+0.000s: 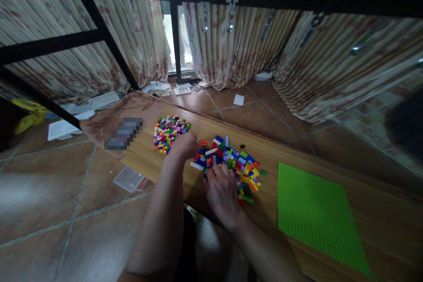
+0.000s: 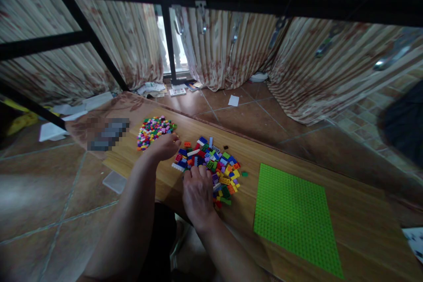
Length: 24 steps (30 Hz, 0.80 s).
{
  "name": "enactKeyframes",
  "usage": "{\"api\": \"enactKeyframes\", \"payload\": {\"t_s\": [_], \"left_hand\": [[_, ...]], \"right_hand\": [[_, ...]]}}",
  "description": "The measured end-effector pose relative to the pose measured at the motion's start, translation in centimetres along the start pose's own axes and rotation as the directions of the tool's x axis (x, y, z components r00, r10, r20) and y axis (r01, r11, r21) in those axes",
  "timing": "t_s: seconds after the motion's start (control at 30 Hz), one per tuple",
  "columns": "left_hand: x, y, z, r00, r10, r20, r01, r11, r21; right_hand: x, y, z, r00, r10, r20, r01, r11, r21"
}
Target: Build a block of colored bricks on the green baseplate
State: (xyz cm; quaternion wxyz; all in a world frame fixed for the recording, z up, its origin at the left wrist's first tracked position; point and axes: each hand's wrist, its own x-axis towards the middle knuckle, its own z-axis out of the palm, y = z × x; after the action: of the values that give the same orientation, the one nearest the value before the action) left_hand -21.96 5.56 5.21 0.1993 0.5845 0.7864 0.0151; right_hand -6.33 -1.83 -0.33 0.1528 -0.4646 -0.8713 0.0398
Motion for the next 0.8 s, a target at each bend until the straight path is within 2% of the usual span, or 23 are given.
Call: {"api": "enactKeyframes", "payload": {"t_s": [0.17,0.43,0.6,0.7,0.8], "left_hand": [[0.1,0.0,0.2,0.993,0.019,0.120,-0.022,0.999,0.023],[0.1,0.9,0.1,0.990,0.043,0.136,-0.036,0.998,-0.057],[0.6,0.1,0.4,0.997,0.054,0.047,-0.048,0.992,-0.118],[0.9,-0.7,0.5,0.999,0.013,-0.040,-0.019,0.987,-0.159],[1.0,-0.9,0.4,0.997,-0.025,-0.075,0.011,0.983,-0.182]], "right_hand": [[-0.3,0.6,0.1,0.999,-0.022,-0.029,0.021,0.999,-0.032],[-1.4,2.0,0.0,0.999,-0.021,-0.045,0.022,1.000,0.013],[-1.5,2.4,-0.8,0.998,0.013,-0.064,-0.007,0.997,0.083],[-1.2,2.7,-1.1,0.996,0.034,-0.084,-0.023,0.992,0.123],[-0.7,2.9,-1.3,0.993,0.069,-0.100,-0.053,0.987,0.154]]}}
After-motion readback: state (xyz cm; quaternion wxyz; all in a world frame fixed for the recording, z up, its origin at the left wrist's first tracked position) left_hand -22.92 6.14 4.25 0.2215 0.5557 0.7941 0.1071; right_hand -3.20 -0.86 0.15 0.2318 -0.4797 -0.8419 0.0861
